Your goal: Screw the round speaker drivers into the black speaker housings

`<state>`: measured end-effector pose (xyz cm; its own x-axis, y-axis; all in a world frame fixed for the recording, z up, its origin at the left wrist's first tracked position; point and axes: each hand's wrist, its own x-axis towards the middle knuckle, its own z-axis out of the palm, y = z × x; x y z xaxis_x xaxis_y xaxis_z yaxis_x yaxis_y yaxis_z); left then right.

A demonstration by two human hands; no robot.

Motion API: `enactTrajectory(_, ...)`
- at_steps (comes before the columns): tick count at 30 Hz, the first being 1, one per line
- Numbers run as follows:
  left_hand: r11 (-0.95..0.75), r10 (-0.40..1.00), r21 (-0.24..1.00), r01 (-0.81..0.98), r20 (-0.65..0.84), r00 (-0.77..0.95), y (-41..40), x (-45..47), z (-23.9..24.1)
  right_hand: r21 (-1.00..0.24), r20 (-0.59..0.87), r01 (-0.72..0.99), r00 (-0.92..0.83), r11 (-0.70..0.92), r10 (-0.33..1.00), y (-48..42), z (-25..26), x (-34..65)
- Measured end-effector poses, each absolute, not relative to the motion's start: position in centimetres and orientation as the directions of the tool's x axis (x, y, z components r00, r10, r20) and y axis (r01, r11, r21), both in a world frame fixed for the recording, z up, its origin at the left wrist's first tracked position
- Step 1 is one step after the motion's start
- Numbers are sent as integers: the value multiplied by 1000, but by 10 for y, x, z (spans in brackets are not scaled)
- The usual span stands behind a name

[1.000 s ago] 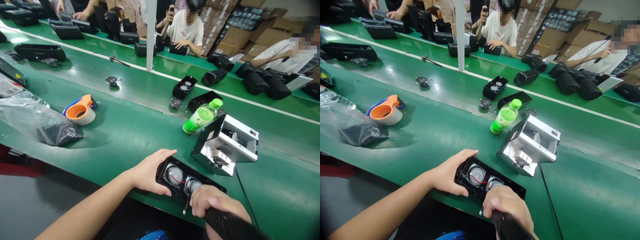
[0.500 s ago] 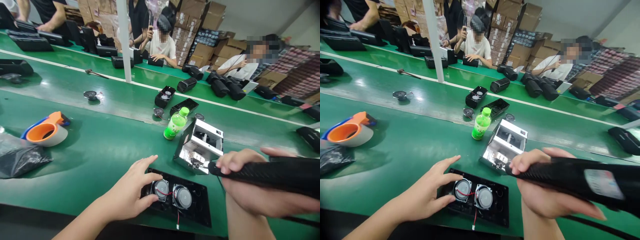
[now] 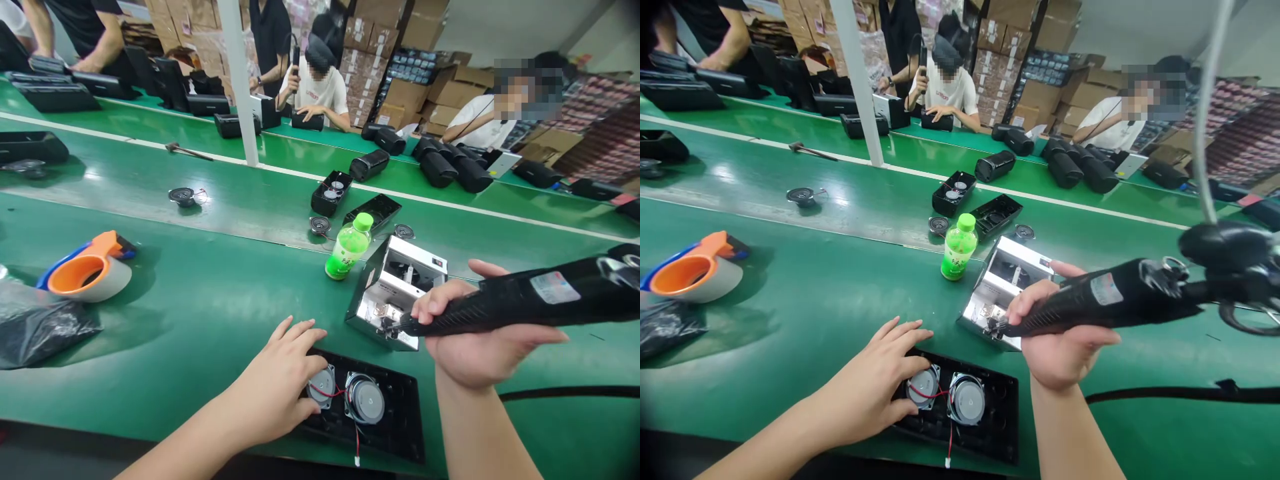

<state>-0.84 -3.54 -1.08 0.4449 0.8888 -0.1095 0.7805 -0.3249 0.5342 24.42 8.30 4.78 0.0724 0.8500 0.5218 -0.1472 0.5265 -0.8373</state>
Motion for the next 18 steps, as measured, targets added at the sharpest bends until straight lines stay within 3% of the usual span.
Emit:
enactTrajectory(4,-287,900,575,766,-112,421,-37,-9,-9,-823,536,-207,27,529,844,74,55,246)
enactTrajectory(18,-342,894,505,792,-85,440,-36,-5,-14,-839,446,-341,16,424,895,30,67,277)
